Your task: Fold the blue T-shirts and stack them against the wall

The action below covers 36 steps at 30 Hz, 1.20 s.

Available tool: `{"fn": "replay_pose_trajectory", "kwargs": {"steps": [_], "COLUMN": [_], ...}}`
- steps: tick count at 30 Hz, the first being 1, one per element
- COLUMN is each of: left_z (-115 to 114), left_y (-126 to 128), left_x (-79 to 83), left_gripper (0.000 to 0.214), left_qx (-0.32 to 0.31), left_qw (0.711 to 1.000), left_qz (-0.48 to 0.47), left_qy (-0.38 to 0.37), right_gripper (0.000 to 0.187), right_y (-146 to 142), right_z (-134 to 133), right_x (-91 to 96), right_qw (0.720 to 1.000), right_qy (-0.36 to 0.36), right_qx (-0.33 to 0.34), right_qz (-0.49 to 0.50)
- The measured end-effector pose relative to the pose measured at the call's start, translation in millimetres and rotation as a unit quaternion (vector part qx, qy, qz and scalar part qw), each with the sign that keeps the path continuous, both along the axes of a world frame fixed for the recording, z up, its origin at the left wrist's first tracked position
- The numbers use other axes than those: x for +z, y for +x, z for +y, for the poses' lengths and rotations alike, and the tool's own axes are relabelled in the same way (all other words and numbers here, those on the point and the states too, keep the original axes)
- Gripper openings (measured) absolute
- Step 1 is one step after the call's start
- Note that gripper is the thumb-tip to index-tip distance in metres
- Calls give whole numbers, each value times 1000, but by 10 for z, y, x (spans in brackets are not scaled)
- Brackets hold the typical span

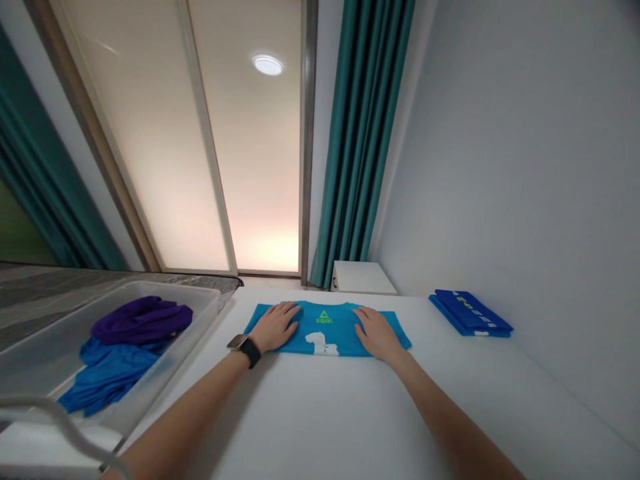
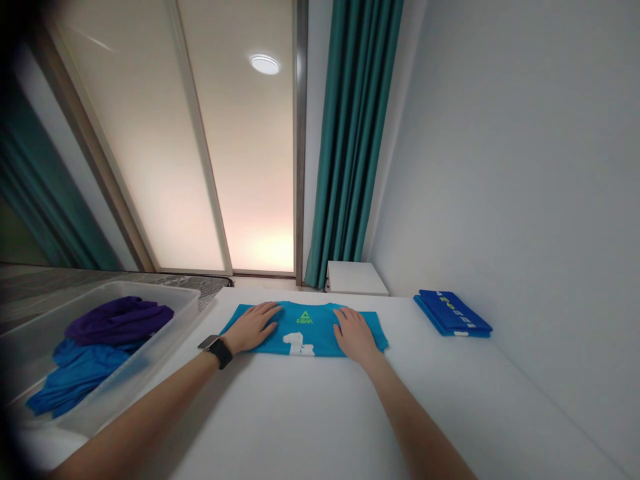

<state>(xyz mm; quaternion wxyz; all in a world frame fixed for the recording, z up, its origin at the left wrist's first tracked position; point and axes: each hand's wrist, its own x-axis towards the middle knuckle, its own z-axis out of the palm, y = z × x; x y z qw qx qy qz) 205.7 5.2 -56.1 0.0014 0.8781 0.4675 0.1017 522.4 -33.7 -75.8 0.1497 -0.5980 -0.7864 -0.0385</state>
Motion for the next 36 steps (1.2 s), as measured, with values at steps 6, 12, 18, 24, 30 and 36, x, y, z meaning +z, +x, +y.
{"fn": "replay_pose_trajectory", "kwargs": {"steps": [6, 12, 18, 24, 30, 36], "left_z": [81, -155, -530, -615, -495, -420], "left_y": [-64, -64, -122, -158, -458, -792], "left_x": [-151, -136, -136, -139, 10, 140], "left_gripper": [56, 56, 56, 55, 63, 63], "left_qx": [64, 74, 68, 68, 81, 133], "left_qw": [997, 996, 997, 994, 918, 775], "left_qz": [-18, -10, -12, -50, -352, -593], "left_qy": [-43, -49, -45, -63, -163, -174], "right_gripper": [59, 60, 60, 60, 62, 62], "right_y": [-78, -57, -81, -94, -57, 5], "right_z": [97, -82, -485, -602, -558, -495], "right_x": [-96, -142, -196, -143, -180, -328], "right_qw": [993, 991, 994, 994, 993, 995], "right_qy": [-101, -108, -80, -84, -89, -72], "right_qx": [-67, -76, -73, -69, -74, -67], "right_qz": [-15, -23, -18, -4, 2, 9]}}
